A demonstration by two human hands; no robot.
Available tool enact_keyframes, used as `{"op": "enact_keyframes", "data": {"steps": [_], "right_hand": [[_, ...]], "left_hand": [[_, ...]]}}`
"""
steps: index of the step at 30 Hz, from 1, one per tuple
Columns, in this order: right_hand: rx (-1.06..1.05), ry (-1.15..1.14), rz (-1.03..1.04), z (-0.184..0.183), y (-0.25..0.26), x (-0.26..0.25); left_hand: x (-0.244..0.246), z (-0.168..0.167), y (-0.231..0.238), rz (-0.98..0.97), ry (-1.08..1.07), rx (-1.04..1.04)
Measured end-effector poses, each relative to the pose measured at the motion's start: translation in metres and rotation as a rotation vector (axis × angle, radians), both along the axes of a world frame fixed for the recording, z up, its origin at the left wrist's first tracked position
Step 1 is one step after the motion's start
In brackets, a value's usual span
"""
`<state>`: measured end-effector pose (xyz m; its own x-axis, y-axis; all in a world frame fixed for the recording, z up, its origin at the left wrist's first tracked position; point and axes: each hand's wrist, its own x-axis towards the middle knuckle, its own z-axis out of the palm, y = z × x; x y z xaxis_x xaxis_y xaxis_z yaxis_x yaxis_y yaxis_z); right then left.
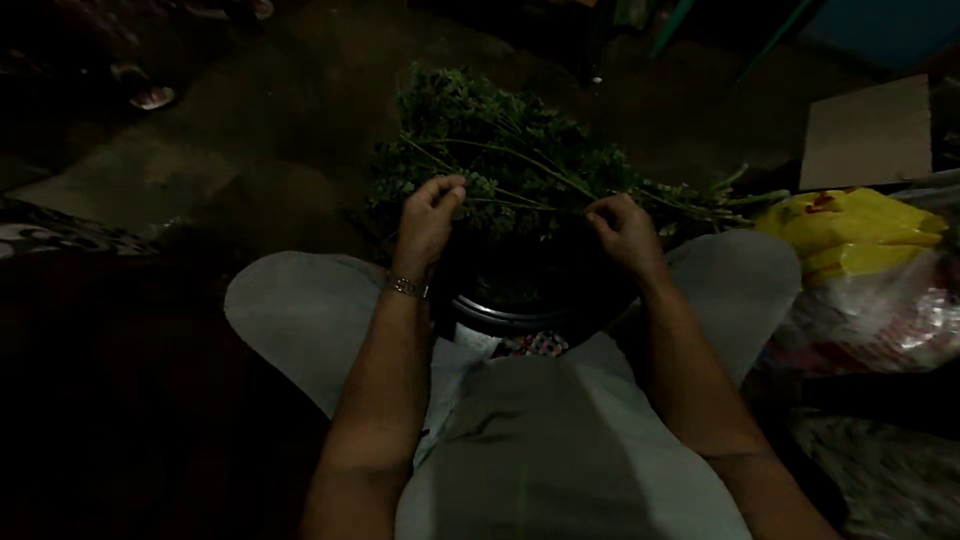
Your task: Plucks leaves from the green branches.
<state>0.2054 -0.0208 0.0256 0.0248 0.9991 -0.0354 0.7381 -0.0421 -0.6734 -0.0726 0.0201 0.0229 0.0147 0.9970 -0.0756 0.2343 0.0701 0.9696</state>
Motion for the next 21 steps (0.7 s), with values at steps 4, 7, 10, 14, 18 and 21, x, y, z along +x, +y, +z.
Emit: {"op": "enact_keyframes", "data": {"steps": [4, 7, 10, 14, 18, 21], "right_hand": [[-0.216, -0.128, 0.24, -0.037, -0.001, -0.024], [-0.569, -0.393, 0.477, -0.061, -0.008, -0.07], [-0.736, -0.519, 0.627, -0.09, -0.014, -0.098], [-0.69, -0.265, 0.423, -0.134, 0.008, -0.082], [-0.641, -0.383, 0.146, -0.133, 0.039, -0.05], [-0.78, -0.293, 0.193, -0.137, 0.045, -0.036]], "left_hand": [[-0.009, 0.006, -0.001, 0.052, -0.129, 0.027], [-0.009, 0.009, -0.002, 0.076, -0.187, 0.035], [-0.01, 0.009, -0.003, 0.077, -0.23, 0.051], [-0.016, 0.009, -0.003, 0.076, -0.264, 0.055], [-0.017, 0.017, -0.007, 0.081, -0.309, 0.051], [-0.017, 0.016, -0.007, 0.046, -0.34, 0.077]]}}
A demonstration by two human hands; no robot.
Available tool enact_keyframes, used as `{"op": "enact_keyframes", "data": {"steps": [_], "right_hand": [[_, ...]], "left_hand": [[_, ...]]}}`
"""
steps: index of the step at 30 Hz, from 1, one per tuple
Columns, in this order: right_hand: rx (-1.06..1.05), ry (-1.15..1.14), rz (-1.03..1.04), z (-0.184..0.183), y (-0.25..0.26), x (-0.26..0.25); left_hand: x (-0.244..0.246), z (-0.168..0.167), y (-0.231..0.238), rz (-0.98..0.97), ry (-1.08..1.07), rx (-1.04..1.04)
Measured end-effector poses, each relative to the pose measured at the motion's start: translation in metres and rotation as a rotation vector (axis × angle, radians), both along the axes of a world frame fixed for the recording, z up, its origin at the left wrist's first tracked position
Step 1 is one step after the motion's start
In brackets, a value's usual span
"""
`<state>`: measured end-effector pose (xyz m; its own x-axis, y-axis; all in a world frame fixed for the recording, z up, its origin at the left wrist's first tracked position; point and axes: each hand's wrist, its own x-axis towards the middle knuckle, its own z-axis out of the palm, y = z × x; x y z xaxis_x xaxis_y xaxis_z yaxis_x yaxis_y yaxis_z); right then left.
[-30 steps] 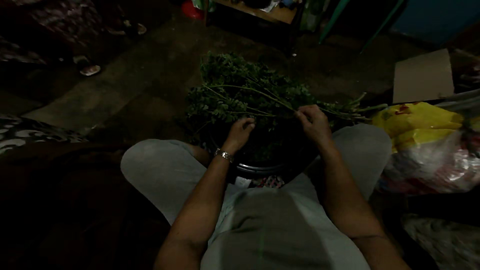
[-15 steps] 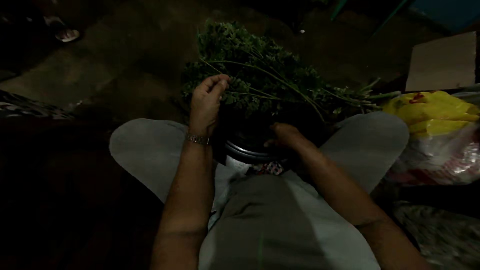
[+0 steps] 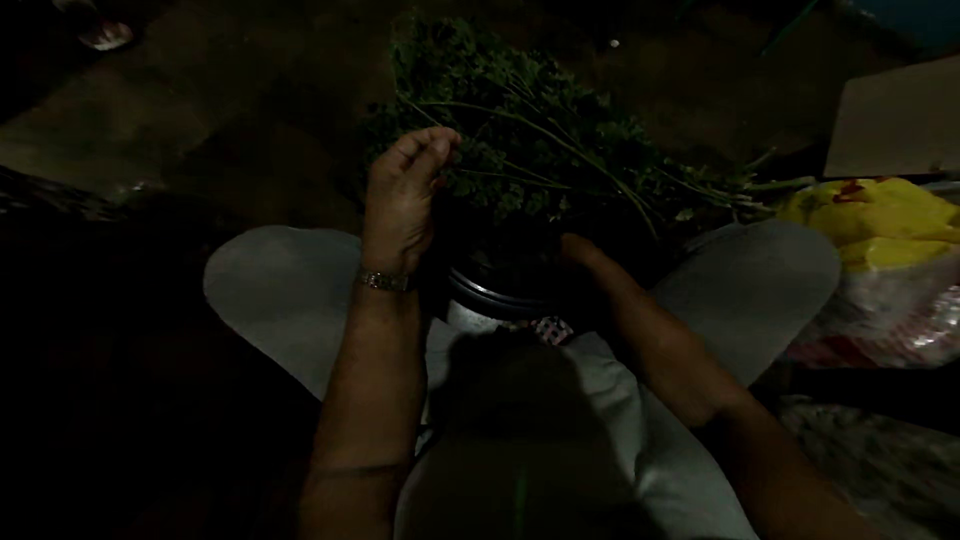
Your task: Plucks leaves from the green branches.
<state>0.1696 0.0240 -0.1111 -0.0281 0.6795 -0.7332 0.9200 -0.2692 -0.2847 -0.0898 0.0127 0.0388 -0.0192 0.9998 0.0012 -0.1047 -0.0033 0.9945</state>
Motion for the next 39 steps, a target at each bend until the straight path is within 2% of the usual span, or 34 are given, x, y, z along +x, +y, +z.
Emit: {"op": "enact_keyframes", "data": {"steps": [3, 4, 6, 8, 14, 17, 21, 24, 28, 30, 33, 37, 39], "right_hand": [[-0.264, 0.202, -0.02, -0.004, -0.023, -0.011], [-0.281, 0.2, 0.017, -0.01, -0.031, -0.018], [-0.186, 0.087, 0.151, -0.027, -0.034, -0.026], [-0.017, 0.076, 0.188, -0.039, -0.03, -0.023], [0.483, 0.139, -0.103, 0.023, 0.005, -0.016], [0.7, 0.084, -0.244, 0.033, 0.031, -0.001], [0.748, -0.013, -0.312, 0.031, 0.055, 0.02], [0.766, -0.003, -0.216, 0.024, 0.063, 0.021], [0.861, 0.046, -0.005, 0.003, 0.066, 0.005], [0.886, 0.056, 0.061, -0.005, 0.069, -0.005], [0.9, 0.072, 0.073, -0.009, 0.07, -0.016], [0.947, 0.159, 0.006, -0.007, 0.067, -0.016], [0.976, 0.201, -0.051, -0.004, 0.065, -0.015]], "left_hand": [[0.001, 0.002, -0.001, -0.022, -0.013, -0.003], [0.002, 0.003, -0.002, -0.021, -0.011, -0.01], [0.002, 0.004, -0.002, -0.019, -0.014, -0.014], [0.001, 0.006, -0.002, -0.008, -0.021, -0.012], [-0.009, 0.008, -0.003, 0.028, -0.117, 0.004], [-0.008, 0.016, 0.0, 0.027, -0.153, -0.025], [-0.01, 0.031, 0.017, 0.001, -0.156, -0.025], [-0.005, 0.038, 0.034, 0.039, -0.146, -0.063], [0.016, 0.015, 0.055, 0.108, -0.163, -0.234], [0.028, -0.008, 0.055, 0.106, -0.056, -0.299], [0.042, -0.036, 0.04, -0.078, 0.253, -0.377], [0.068, -0.07, 0.04, -0.316, 0.374, -0.482], [0.08, -0.075, 0.039, -0.375, 0.389, -0.547]]}}
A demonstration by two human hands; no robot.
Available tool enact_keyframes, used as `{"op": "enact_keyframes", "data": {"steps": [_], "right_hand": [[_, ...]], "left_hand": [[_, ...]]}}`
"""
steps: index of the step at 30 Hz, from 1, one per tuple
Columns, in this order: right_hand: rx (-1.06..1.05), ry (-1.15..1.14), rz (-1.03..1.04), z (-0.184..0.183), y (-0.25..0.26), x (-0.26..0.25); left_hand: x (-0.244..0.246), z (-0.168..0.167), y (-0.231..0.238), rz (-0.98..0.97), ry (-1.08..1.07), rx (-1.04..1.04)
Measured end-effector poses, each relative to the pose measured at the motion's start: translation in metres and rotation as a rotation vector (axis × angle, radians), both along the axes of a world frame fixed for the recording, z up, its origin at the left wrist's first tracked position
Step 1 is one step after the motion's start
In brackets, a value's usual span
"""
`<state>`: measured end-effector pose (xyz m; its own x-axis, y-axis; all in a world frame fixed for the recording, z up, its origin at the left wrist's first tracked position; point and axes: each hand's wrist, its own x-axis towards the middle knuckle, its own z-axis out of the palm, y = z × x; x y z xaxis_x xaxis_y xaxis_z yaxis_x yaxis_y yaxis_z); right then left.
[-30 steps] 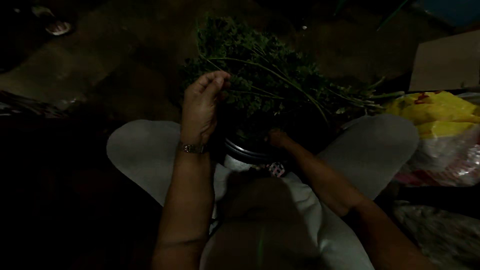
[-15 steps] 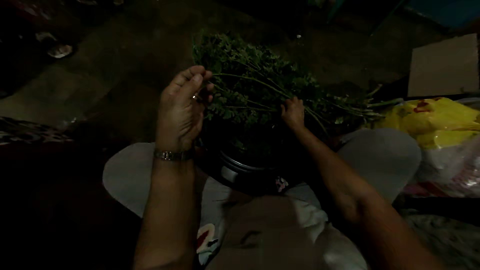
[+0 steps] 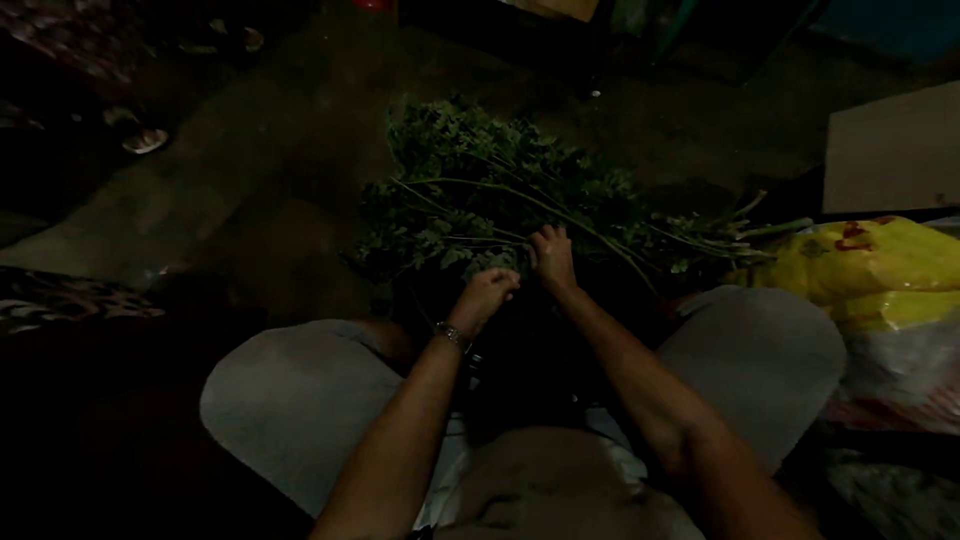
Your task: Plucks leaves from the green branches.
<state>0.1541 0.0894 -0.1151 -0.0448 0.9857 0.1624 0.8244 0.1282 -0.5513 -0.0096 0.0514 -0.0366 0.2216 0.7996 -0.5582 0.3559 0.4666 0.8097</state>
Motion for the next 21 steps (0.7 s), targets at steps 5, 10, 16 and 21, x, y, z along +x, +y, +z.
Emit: {"op": "enact_keyframes", "data": {"steps": [5, 10, 16, 21], "right_hand": [[0.078, 0.096, -0.023, -0.003, -0.003, 0.001], [0.027, 0.352, -0.17, 0.02, 0.001, 0.006], [-0.079, 0.462, -0.269, 0.051, 0.012, 0.034], [-0.125, 0.487, -0.333, 0.068, 0.014, 0.067]], "left_hand": [[0.013, -0.003, -0.001, -0.024, 0.011, -0.048], [0.014, -0.014, 0.002, 0.096, -0.029, 0.018], [0.021, -0.02, 0.01, 0.081, -0.013, 0.136], [0.033, -0.027, 0.013, -0.042, 0.213, 0.4]]}}
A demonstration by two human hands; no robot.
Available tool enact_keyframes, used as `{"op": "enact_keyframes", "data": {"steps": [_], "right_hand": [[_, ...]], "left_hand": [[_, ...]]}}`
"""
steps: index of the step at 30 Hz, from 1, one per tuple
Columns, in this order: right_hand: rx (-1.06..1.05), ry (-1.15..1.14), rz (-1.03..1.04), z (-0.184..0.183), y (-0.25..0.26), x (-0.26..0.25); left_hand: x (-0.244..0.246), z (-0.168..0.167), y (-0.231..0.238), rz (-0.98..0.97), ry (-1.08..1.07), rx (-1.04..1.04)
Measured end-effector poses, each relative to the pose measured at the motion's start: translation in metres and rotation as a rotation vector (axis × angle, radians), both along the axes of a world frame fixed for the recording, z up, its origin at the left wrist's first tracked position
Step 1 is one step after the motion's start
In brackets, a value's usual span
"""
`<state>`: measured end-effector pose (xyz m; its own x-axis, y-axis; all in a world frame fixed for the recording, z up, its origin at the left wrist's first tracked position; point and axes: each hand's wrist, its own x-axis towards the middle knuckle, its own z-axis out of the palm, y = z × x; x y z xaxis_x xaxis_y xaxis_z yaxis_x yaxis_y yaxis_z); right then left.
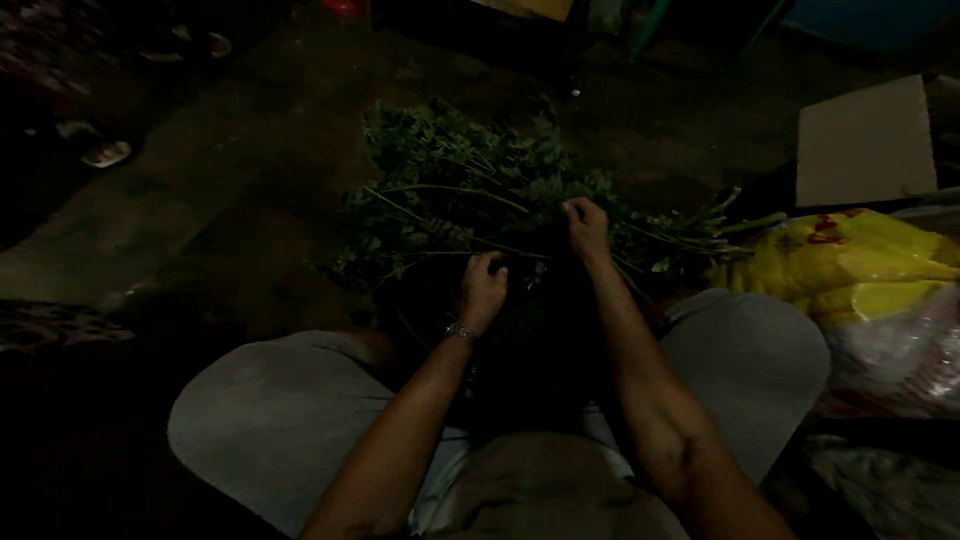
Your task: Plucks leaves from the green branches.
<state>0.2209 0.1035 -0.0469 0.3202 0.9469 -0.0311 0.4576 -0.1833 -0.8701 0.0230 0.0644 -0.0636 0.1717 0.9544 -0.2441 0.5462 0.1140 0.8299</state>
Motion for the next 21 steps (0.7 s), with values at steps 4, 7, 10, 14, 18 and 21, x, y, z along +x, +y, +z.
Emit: {"op": "enact_keyframes", "data": {"steps": [4, 7, 10, 14, 18, 21], "right_hand": [[0.043, 0.034, -0.104, 0.0, -0.002, 0.015], [0.024, 0.123, -0.251, 0.008, -0.007, 0.025], [0.03, 0.291, -0.444, 0.009, -0.011, 0.034], [0.11, 0.557, -0.661, -0.009, -0.008, 0.048], [0.094, 0.644, -0.795, -0.009, -0.01, 0.055], [0.103, 0.722, -0.851, -0.005, -0.012, 0.058]], "left_hand": [[0.008, -0.016, 0.015, -0.22, 0.19, 0.138], [0.007, -0.034, 0.023, -0.272, 0.269, 0.129], [0.004, -0.048, 0.025, -0.245, 0.292, 0.215], [0.001, -0.043, 0.03, -0.207, 0.287, 0.199], [0.002, -0.039, 0.033, -0.18, 0.284, 0.229], [0.003, -0.031, 0.035, -0.178, 0.287, 0.242]]}}
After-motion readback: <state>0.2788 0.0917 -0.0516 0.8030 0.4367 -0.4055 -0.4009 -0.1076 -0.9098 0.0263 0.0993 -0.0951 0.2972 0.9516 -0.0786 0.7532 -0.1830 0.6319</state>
